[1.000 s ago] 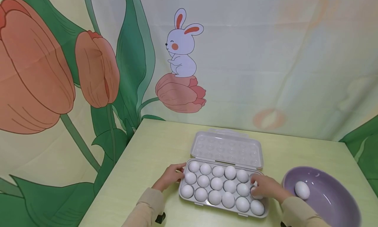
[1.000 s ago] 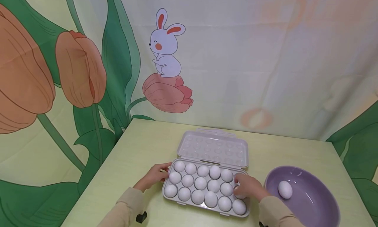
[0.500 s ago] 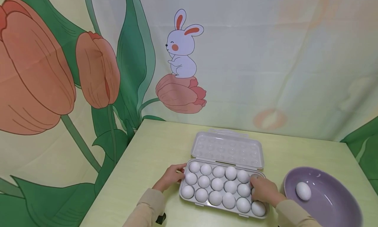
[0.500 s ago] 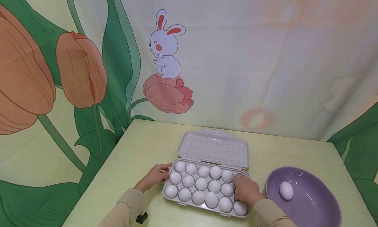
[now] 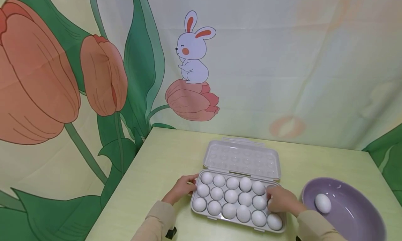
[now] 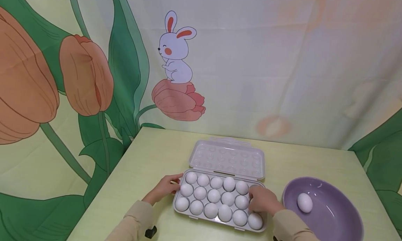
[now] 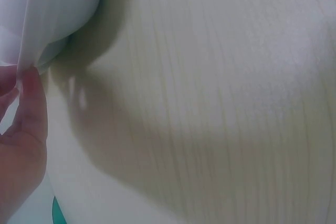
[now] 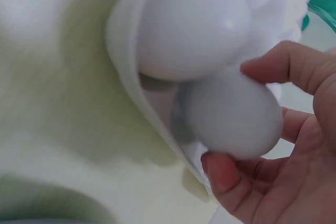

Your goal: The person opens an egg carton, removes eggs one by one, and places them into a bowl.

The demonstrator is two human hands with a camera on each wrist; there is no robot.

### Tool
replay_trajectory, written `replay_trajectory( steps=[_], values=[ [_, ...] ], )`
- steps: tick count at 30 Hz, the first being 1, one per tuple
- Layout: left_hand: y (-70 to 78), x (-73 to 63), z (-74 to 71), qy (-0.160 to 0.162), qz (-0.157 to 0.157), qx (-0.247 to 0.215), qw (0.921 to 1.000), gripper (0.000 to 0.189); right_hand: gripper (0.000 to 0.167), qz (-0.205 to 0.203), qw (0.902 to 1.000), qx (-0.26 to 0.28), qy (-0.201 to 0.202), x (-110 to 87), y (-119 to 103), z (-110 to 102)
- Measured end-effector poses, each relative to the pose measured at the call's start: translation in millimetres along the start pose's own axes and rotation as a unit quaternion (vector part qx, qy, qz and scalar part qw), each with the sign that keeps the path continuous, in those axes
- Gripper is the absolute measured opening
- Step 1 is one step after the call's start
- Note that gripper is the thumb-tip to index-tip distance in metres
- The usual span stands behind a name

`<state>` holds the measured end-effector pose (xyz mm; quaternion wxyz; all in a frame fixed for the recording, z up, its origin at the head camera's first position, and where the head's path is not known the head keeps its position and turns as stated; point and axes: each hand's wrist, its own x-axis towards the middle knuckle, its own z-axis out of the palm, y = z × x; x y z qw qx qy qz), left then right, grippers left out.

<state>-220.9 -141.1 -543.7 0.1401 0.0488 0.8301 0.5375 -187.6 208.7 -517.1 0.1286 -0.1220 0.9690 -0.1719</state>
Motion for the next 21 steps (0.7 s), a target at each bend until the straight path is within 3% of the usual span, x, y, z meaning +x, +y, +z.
replay_trajectory(
  steps=[3, 6, 8, 14, 21],
  values=[
    [3.3, -1.4, 0.3, 0.001, -0.003, -0.003, 1.0, 0.054, 0.016, -0.03, 0.999, 0.032, 0.004, -1.7, 1.8, -9.2],
    [-5.6, 4.7, 1.7, 0.002, -0.008, -0.006, 0.9999, 0.055, 0.015, -0.046, 0.9963, 0.073, -0.002, -1.9, 5.1, -17.3],
    [-13.2, 9.5, 2.5, 0.003, -0.009, -0.009, 0.9999, 0.056, 0.016, -0.036, 0.994, 0.103, -0.012, -1.9, 6.4, -21.9],
    [-14.8, 10.8, 3.3, 0.002, -0.012, -0.009, 0.9999, 0.056, 0.026, -0.009, 0.9788, 0.201, -0.038, -6.6, 6.1, -42.7],
    [-15.2, 10.9, 3.0, 0.002, -0.014, -0.006, 0.9999, 0.056, 0.032, -0.006, 0.9656, 0.257, -0.041, -15.0, 17.7, -71.5]
  ],
)
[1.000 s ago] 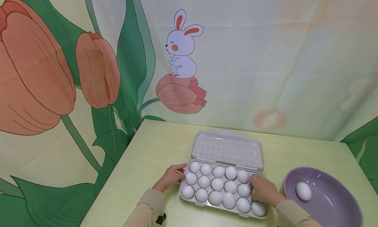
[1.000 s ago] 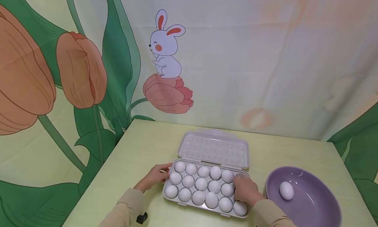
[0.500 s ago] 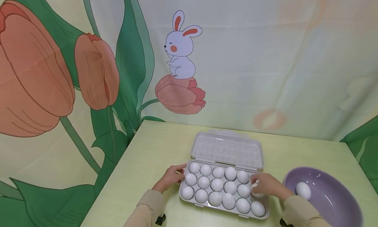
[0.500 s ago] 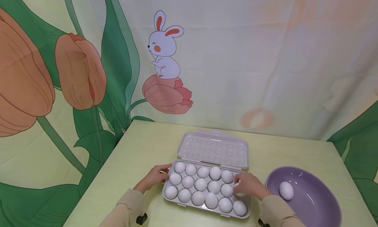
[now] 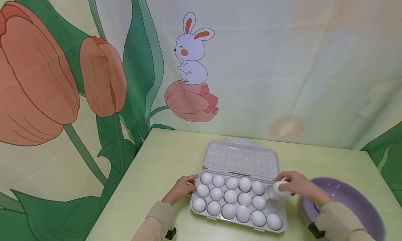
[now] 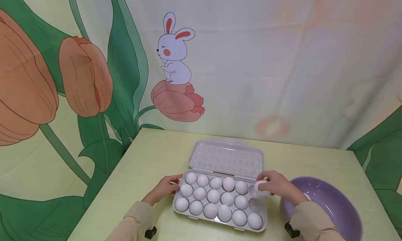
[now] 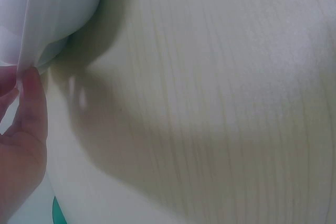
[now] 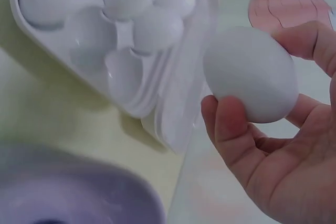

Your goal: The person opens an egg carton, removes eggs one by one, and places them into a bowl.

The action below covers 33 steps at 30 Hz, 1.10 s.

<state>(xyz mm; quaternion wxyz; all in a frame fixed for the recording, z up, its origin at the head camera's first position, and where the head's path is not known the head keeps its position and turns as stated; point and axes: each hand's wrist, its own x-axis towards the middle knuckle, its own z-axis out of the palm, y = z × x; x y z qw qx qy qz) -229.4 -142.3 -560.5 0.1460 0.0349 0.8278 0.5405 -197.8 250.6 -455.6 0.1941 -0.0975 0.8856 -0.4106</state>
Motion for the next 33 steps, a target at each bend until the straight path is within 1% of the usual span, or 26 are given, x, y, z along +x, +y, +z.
replay_trajectory(
  steps=[6, 12, 14, 20, 26, 33],
  values=[
    [-0.3, 0.6, -0.2, 0.0, 0.002, 0.001, 1.0, 0.056, 0.038, 0.018, 0.9994, 0.019, 0.024, -10.2, 7.7, -25.4],
    [0.7, 0.1, -0.3, -0.001, 0.003, 0.006, 1.0, 0.056, 0.049, 0.035, 0.9982, 0.014, 0.047, -17.9, 31.4, -46.3],
    [1.1, -0.5, -0.2, -0.001, 0.004, 0.006, 1.0, 0.056, 0.051, 0.042, 0.9975, 0.012, 0.055, -20.2, 40.2, -51.2],
    [1.6, -1.6, 0.7, -0.001, 0.006, 0.008, 1.0, 0.056, 0.047, 0.072, 0.9929, 0.007, 0.094, -26.8, 61.8, -61.0],
    [-0.1, 0.3, 0.7, 0.0, 0.004, 0.007, 1.0, 0.056, 0.049, 0.106, 0.986, 0.0, 0.129, -33.4, 77.5, -65.9],
    [-2.0, 1.6, 0.6, -0.001, 0.005, 0.007, 1.0, 0.056, 0.051, 0.142, 0.9795, -0.007, 0.143, -37.7, 89.6, -70.8]
  ],
)
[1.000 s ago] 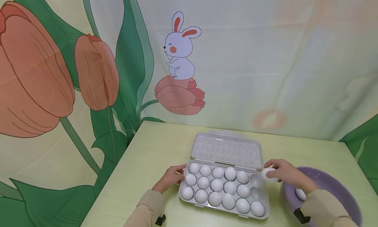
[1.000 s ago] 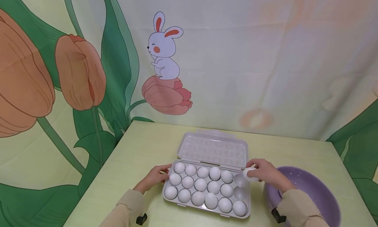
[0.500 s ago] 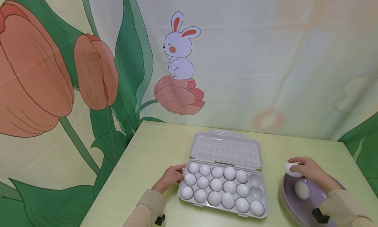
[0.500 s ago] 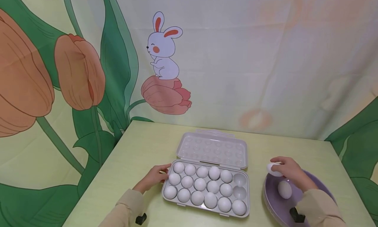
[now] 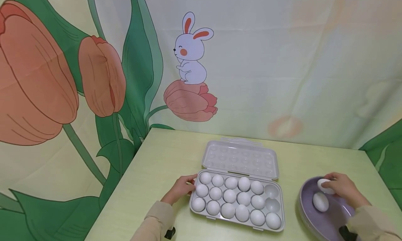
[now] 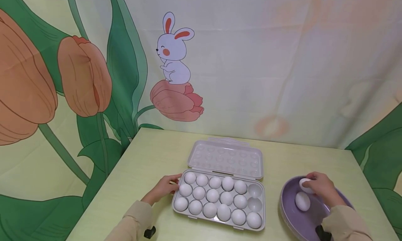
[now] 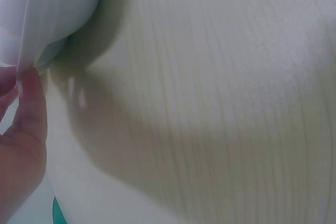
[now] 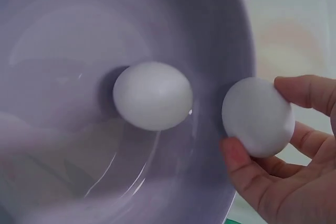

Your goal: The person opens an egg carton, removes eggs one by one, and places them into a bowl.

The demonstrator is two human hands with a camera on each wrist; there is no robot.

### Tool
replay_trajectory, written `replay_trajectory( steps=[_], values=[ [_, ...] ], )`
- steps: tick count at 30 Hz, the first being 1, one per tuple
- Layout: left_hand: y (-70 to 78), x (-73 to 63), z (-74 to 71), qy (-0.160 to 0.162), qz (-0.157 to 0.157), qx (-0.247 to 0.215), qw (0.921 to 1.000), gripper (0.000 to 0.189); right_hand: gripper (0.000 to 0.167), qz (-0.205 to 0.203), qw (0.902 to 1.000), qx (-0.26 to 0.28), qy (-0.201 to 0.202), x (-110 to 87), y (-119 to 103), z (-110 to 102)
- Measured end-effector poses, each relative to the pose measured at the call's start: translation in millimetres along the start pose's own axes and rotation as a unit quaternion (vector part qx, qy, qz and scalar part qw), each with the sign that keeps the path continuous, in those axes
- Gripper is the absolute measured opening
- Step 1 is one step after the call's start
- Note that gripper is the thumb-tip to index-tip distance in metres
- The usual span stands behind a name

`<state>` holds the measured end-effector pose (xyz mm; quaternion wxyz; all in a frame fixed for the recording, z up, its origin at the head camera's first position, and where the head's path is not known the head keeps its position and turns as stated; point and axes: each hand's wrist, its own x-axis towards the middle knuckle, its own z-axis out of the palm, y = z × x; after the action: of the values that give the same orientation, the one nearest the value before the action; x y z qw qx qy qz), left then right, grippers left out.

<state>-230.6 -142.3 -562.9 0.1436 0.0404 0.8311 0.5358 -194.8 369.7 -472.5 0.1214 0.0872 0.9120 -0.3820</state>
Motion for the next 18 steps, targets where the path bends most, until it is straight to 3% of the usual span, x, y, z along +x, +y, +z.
replay_trajectory(
  steps=[11, 18],
  values=[
    [1.3, -0.8, -0.5, 0.001, 0.0, 0.002, 1.0, 0.056, 0.051, 0.01, 0.9992, -0.037, -0.01, -2.5, 12.5, -0.1],
    [0.2, -0.6, -0.3, 0.001, 0.001, -0.002, 1.0, 0.056, 0.047, 0.028, 0.9957, -0.088, -0.006, 0.5, 17.5, 2.2]
  ],
)
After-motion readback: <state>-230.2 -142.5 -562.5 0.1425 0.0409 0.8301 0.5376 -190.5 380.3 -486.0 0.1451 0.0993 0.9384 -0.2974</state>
